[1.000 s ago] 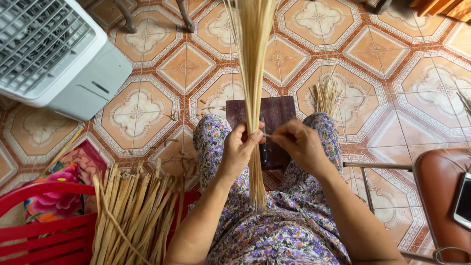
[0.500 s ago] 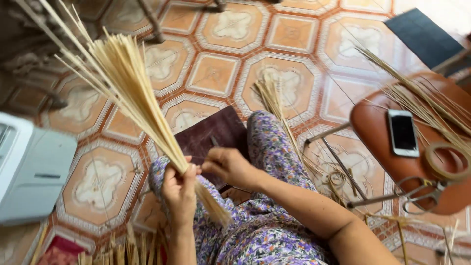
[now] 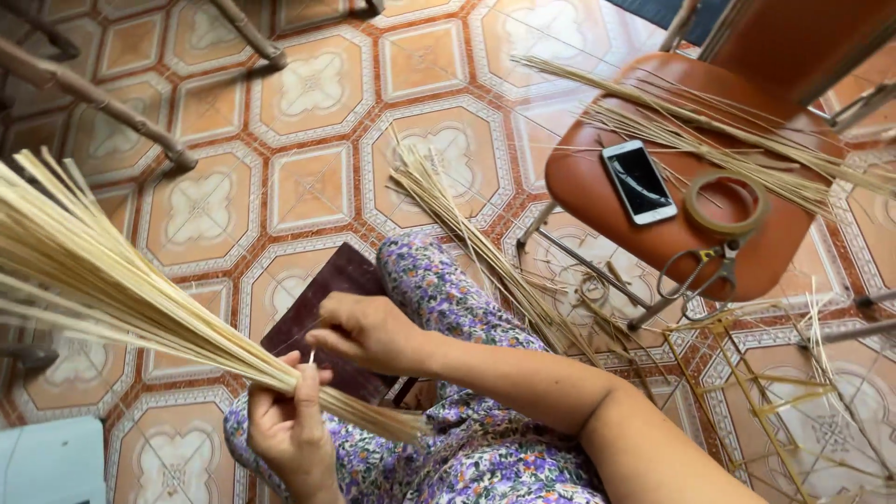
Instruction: Shaving and bundling bamboo strips for furniture or craft manufacturing.
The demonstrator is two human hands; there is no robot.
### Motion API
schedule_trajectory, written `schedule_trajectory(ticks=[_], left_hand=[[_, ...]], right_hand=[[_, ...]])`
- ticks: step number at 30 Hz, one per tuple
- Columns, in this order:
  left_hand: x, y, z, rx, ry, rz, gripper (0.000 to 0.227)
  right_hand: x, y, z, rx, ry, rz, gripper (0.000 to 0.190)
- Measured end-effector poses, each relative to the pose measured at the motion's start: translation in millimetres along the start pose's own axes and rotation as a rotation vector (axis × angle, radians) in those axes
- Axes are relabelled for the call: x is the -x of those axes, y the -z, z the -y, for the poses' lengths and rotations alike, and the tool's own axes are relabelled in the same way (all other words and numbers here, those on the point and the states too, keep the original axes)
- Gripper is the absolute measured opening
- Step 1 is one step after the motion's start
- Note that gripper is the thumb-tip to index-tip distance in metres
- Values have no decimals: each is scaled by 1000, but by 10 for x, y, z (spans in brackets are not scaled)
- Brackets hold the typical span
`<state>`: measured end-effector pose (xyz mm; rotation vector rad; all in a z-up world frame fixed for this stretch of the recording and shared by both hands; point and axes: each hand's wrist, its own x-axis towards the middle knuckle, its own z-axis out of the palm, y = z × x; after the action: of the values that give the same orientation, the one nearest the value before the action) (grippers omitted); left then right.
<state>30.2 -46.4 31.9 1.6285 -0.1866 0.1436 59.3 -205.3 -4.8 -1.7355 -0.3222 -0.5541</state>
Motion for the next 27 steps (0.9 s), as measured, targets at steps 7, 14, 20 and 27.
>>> schedule_trajectory(ticks=[7, 14, 20, 27], left_hand=[[-185, 77, 377, 84, 84, 42, 22], [-132, 58, 374, 253, 126, 71, 20], [-29, -33, 166, 167, 32, 36, 19], [-124, 64, 307, -14, 21, -4, 29]], right_hand=[[305, 22, -73, -349, -244, 339, 28], [-40, 361, 184, -591, -418, 416, 21], [-105, 267, 165, -96, 97, 73, 14], [213, 127, -27, 17, 1, 285, 16]])
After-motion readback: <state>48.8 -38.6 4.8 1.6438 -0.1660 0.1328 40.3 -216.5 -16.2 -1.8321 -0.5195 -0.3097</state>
